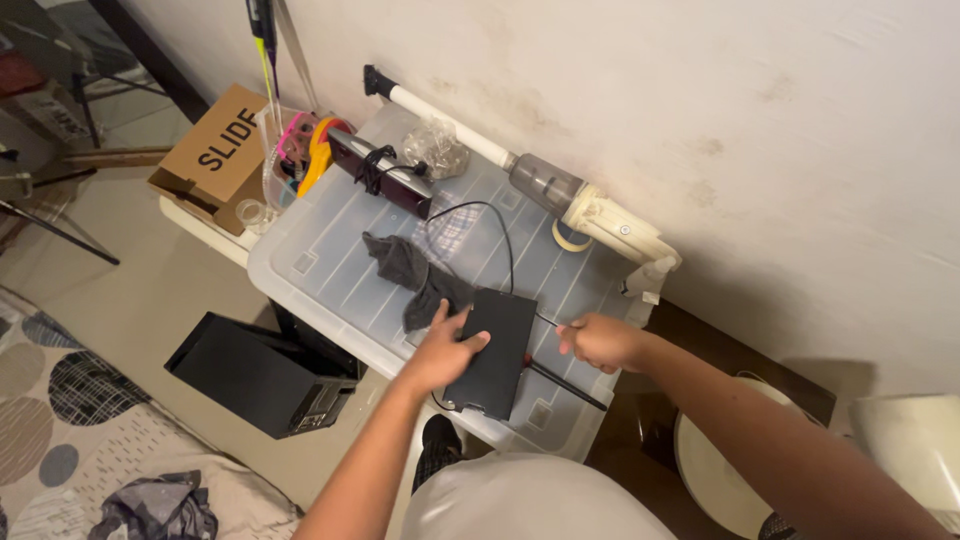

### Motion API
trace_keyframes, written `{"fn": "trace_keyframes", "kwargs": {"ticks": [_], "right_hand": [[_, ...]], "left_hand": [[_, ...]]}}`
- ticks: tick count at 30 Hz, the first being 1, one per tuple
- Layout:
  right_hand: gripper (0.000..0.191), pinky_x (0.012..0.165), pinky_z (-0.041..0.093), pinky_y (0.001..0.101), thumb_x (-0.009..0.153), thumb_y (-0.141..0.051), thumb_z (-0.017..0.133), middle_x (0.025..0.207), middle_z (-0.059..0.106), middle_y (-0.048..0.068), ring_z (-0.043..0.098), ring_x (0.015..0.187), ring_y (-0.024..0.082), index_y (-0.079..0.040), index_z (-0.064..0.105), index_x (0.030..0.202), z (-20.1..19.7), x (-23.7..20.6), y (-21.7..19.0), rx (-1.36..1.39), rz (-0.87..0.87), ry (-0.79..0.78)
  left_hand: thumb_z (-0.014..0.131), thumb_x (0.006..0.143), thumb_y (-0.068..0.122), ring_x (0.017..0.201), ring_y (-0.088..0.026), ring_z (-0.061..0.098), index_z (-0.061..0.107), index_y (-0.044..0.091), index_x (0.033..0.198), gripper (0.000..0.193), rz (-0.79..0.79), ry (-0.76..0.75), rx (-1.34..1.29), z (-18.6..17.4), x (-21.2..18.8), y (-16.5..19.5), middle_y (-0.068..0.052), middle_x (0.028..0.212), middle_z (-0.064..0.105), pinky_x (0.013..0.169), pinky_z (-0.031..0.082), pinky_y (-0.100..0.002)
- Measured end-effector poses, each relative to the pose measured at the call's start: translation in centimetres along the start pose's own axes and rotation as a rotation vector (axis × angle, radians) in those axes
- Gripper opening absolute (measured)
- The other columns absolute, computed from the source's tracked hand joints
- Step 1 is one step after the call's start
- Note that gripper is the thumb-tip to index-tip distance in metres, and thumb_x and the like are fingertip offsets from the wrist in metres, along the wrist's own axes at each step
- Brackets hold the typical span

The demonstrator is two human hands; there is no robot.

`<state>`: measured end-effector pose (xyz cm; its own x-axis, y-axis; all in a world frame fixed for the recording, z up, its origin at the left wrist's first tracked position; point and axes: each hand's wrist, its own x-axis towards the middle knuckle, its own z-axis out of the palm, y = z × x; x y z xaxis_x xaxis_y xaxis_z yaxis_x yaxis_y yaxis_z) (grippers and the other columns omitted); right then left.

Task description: The person sits at a table and uses a screwdriver to unscrew and re-tighten screws on the black casing of a handheld vacuum cleaner, rotating the device to reach different sides while working on the screws.

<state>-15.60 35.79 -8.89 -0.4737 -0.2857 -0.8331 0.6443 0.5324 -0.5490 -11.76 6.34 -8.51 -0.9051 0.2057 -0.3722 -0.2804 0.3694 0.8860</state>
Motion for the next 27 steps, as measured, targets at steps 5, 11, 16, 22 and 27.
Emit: {"fn": "trace_keyframes", "kwargs": {"ticks": [5, 11, 16, 22, 27], "right_hand": [[0.033, 0.042, 0.021, 0.0312, 0.100, -0.026, 0.048, 0.061, 0.040, 0.000, 0.029, 0.046, 0.012, 0.002, 0.062, 0.111, -0.5, 1.0, -0.8, 0.061, 0.049, 0.021], [0.030, 0.042, 0.036, 0.0327, 0.097, -0.022, 0.052, 0.062, 0.044, 0.002, 0.036, 0.045, 0.014, 0.001, 0.065, 0.111, -1.5, 1.2, -1.6, -0.025, 0.014, 0.012], [0.027, 0.039, 0.033, 0.0333, 0.095, -0.021, 0.057, 0.062, 0.052, 0.003, 0.041, 0.042, 0.014, 0.004, 0.066, 0.098, -1.5, 1.0, -4.2, -0.150, -0.148, -0.050], [0.030, 0.038, 0.028, 0.0308, 0.101, -0.020, 0.058, 0.059, 0.044, 0.004, 0.036, 0.041, 0.012, 0.010, 0.061, 0.096, -2.2, 1.6, -7.3, -0.310, -0.131, -0.074], [0.029, 0.040, 0.026, 0.0315, 0.101, -0.020, 0.059, 0.063, 0.048, 0.000, 0.035, 0.044, 0.011, 0.001, 0.074, 0.111, -2.8, 2.2, -7.2, -0.131, -0.062, -0.175]], "left_hand": [[0.077, 0.074, 0.059, 0.146, -0.040, 0.033, 0.007, 0.014, 0.164, 0.122, -0.272, 0.101, 0.541, 4.2, -3.6, 6.6, -0.021, 0.171, 0.001, 0.112, 0.040, -0.055], [0.081, 0.074, 0.046, 0.138, -0.042, 0.042, -0.002, 0.009, 0.165, 0.128, -0.250, 0.099, 0.761, 4.8, -4.2, 9.0, -0.020, 0.172, -0.002, 0.105, 0.046, -0.054], [0.086, 0.065, 0.042, 0.141, -0.048, 0.038, 0.005, 0.015, 0.164, 0.131, -0.155, 0.114, 0.558, 1.2, -3.0, 5.3, -0.018, 0.171, 0.005, 0.113, 0.041, -0.048], [0.088, 0.060, 0.033, 0.150, -0.047, 0.025, 0.012, 0.026, 0.164, 0.130, -0.198, -0.002, 0.370, -2.0, -0.8, 2.8, -0.012, 0.172, 0.008, 0.121, 0.029, -0.046], [0.087, 0.059, 0.033, 0.153, -0.041, 0.026, 0.019, 0.028, 0.164, 0.125, -0.113, -0.025, 0.251, -3.1, -0.2, 1.4, -0.016, 0.171, 0.012, 0.121, 0.028, -0.045]]}}
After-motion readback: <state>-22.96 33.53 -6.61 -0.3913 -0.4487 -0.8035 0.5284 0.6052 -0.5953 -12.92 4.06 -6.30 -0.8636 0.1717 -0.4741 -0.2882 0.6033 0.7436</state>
